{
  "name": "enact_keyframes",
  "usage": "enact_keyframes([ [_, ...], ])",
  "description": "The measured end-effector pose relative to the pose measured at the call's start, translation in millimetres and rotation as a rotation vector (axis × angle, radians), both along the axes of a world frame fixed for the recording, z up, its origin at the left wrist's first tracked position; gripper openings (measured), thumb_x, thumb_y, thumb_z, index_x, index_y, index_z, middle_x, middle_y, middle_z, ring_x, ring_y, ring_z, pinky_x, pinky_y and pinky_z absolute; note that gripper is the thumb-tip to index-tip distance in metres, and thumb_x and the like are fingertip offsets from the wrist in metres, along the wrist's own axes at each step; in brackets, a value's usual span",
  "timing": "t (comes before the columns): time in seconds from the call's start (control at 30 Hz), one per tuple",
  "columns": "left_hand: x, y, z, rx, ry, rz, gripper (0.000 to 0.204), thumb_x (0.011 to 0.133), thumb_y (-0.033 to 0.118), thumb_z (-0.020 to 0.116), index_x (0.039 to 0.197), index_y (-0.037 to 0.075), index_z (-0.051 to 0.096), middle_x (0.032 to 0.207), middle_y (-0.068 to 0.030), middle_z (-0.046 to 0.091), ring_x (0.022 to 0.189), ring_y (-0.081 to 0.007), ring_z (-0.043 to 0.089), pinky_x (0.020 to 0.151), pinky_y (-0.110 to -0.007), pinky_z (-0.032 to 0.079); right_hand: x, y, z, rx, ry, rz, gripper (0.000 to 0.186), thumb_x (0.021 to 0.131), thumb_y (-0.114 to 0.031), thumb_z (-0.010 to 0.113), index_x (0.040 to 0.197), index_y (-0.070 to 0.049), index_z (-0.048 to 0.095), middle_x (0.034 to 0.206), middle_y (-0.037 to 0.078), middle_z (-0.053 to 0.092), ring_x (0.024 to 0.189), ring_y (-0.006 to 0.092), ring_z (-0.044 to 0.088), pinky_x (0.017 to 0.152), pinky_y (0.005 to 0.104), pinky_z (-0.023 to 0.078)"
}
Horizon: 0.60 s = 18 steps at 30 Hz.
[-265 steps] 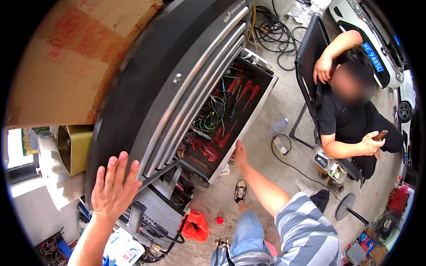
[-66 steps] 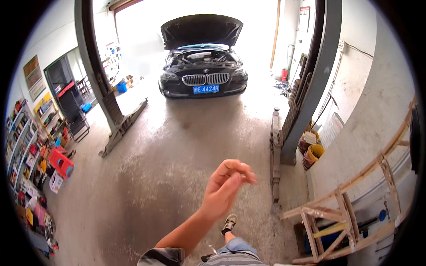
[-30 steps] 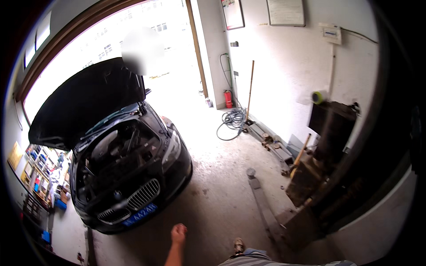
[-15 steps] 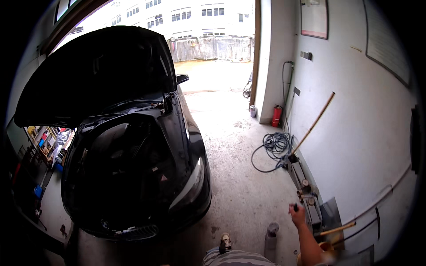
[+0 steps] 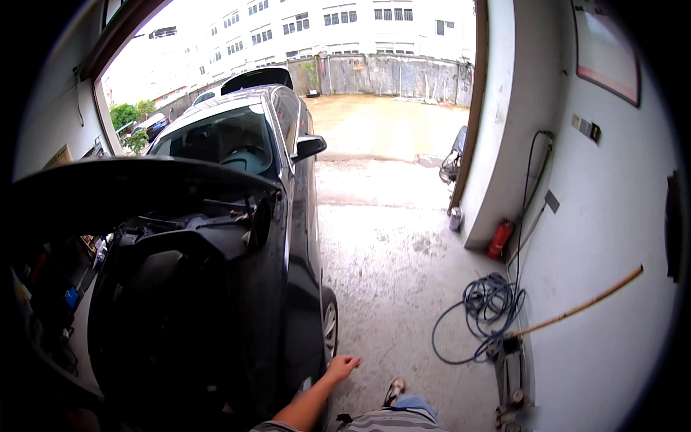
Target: The person opens a car trunk, removes a floor mat, and uses a screwdriver to uncover the car battery. They then connect a tester to the battery terminals and press buttons on the tester to measure the battery status.
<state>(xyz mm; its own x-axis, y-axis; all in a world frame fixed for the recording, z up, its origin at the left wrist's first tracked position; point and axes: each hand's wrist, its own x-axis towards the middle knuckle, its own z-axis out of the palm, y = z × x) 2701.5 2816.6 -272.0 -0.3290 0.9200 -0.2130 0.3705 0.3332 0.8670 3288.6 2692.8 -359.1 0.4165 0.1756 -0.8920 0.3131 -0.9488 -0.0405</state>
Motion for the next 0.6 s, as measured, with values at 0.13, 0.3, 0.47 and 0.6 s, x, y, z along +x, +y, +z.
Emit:
enact_keyframes([
  [0.13,-39.9,41.1,-77.3,-0.493,-0.009,0.352,0.041,0.087,0.045,0.059,0.084,0.007,0.074,0.074,-0.0124,0.070,0.073,-0.0230,0.068,0.067,-0.038,0.051,-55.6,321.1,0.3,0.380,-0.104,0.200,0.037,0.084,-0.021,0.060,0.113,0.003,0.059,0.083,0.023,0.068,0.071,0.0333,0.068,0.070,0.0455,0.053],
  [0.3,-84.3,83.0,-114.0,-0.898,-0.188,0.462,0.038,0.087,0.041,0.059,0.084,0.006,0.073,0.075,-0.0129,0.070,0.072,-0.0222,0.067,0.066,-0.037,0.051,-219.8,778.9,161.4,1.325,-0.301,0.648,0.035,0.088,-0.031,0.063,0.076,0.001,0.066,0.068,0.017,0.065,0.068,0.0296,0.066,0.066,0.0404,0.048],
  [0.47,-141.5,188.4,-124.1,-1.075,-0.327,0.570,0.035,0.087,0.037,0.059,0.085,0.005,0.073,0.076,-0.0133,0.070,0.071,-0.0214,0.067,0.064,-0.036,0.050,-389.4,949.6,273.9,1.605,-0.131,0.633,0.036,0.087,-0.033,0.068,0.080,0.002,0.067,0.068,0.016,0.065,0.064,0.0292,0.065,0.063,0.0392,0.049],
  [0.6,-216.9,379.6,-150.6,-1.019,-0.351,0.515,0.033,0.087,0.034,0.059,0.085,0.004,0.072,0.076,-0.0137,0.070,0.070,-0.0208,0.067,0.064,-0.035,0.050,-372.7,1003.6,143.1,1.328,-0.269,0.839,0.026,0.080,-0.026,0.073,0.084,-0.001,0.071,0.066,0.014,0.067,0.061,0.0246,0.067,0.065,0.0331,0.052],
])
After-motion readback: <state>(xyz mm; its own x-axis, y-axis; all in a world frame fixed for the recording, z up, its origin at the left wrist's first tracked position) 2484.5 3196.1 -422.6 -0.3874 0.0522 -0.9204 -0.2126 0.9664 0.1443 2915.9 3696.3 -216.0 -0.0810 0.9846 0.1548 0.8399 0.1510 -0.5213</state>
